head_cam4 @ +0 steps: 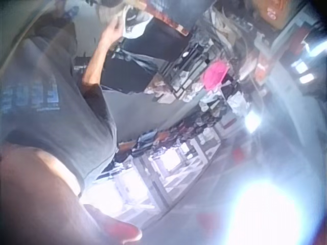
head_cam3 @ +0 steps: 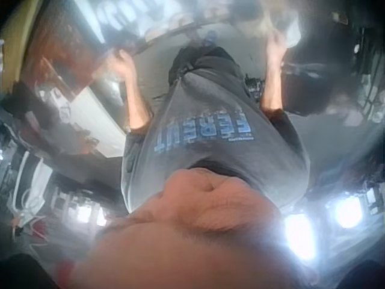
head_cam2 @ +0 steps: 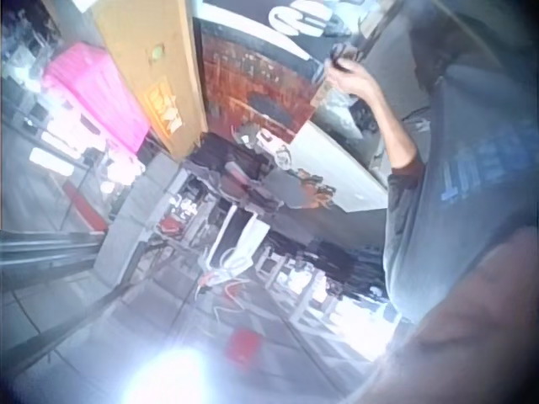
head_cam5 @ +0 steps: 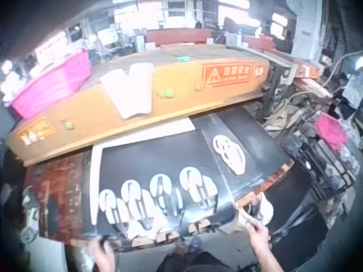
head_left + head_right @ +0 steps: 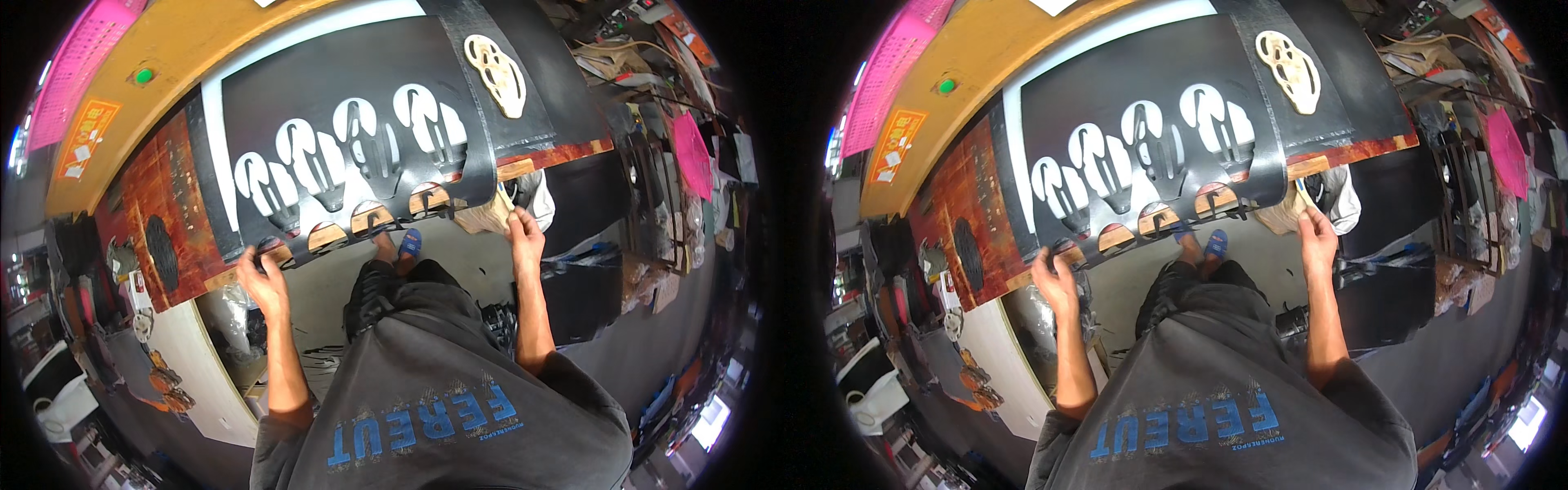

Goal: The person removes cut-out shapes from a black rubber sheet on a press table, discards the excess material, and repeats the process with a new sheet. They handle the rubber sheet and cut-out parts by hand, placing the finished pieces aside and the scrap into a bag.

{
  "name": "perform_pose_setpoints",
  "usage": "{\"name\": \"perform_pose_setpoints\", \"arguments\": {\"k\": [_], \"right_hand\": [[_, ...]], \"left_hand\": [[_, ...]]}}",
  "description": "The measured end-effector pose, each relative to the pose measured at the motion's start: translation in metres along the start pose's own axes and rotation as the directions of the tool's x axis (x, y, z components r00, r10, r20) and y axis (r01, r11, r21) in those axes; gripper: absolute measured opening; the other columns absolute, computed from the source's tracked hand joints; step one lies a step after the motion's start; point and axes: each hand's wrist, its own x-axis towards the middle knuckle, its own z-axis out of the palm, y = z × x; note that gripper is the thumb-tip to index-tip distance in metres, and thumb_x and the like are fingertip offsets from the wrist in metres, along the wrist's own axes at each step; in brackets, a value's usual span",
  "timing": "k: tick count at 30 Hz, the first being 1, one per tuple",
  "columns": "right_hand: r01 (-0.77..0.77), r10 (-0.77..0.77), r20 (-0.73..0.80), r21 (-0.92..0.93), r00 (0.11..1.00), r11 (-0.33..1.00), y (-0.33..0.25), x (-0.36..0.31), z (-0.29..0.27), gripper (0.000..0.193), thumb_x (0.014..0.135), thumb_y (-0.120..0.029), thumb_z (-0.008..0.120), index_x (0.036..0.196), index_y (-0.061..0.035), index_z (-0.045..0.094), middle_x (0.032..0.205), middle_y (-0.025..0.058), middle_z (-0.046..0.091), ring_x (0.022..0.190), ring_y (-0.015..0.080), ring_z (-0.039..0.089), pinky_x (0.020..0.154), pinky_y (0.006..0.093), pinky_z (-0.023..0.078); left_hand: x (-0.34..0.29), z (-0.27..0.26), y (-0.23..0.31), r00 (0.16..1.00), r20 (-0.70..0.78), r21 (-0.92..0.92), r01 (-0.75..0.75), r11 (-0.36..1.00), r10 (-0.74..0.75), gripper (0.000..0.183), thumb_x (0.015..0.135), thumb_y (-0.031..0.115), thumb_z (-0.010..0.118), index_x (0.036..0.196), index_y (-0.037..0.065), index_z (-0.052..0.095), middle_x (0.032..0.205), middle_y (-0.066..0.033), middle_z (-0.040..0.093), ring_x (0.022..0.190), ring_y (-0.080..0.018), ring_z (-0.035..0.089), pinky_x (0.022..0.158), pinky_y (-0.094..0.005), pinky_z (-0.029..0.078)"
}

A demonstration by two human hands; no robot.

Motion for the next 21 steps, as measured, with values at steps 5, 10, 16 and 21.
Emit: {"name": "perform_pose_setpoints", "arguments": {"k": [5,10,16,21], "right_hand": [[0.368,-0.363,0.070,-0.095,0.929,0.925,-0.050,0.047,0.054,0.062,0.099,-0.025,0.077,0.146,0.0102,0.058,0.135,0.0195,0.072,0.120,0.0222,0.070,0.105,0.0326,0.053],[0.242,-0.223,0.255,-0.045,0.941,0.969,-0.077,0.058,0.080,0.049,0.102,-0.019,0.072,0.142,0.0083,0.062,0.092,-0.0008,0.070,0.079,0.0097,0.062,0.077,0.0282,0.053],[0.443,-0.469,0.027,-0.383,0.883,0.811,-0.078,0.051,0.050,0.034,0.097,-0.020,0.075,0.121,0.0036,0.075,0.102,0.0136,0.077,0.095,0.0220,0.073,0.089,0.0348,0.057],[0.372,-0.351,0.171,-0.656,0.921,0.656,-0.128,0.091,0.073,0.049,0.095,-0.033,0.073,0.130,0.0004,0.071,0.104,0.0235,0.077,0.101,0.0411,0.073,0.094,0.0485,0.056]], "left_hand": [[0.059,0.007,-0.015,0.996,-0.049,0.052,0.078,0.996,-0.075,0.051,0.103,0.030,0.063,0.138,-0.008,0.060,0.122,-0.0304,0.070,0.116,-0.0489,0.066,0.107,-0.0523,0.049],[0.063,-0.005,-0.033,0.975,0.196,0.019,0.101,0.995,-0.102,0.047,0.105,0.037,0.062,0.115,-0.008,0.068,0.095,-0.0272,0.073,0.088,-0.0455,0.066,0.091,-0.0499,0.054],[0.014,-0.017,-0.055,0.933,0.305,-0.218,0.265,0.939,-0.192,0.038,0.103,0.030,0.069,0.094,-0.007,0.066,0.081,-0.0122,0.068,0.077,-0.0189,0.057,0.076,-0.0421,0.051],[0.053,-0.010,-0.031,0.957,0.266,-0.328,0.205,0.922,-0.118,0.032,0.105,0.023,0.067,0.094,-0.007,0.065,0.074,-0.0057,0.061,0.071,-0.0146,0.050,0.068,-0.0374,0.048]]}}
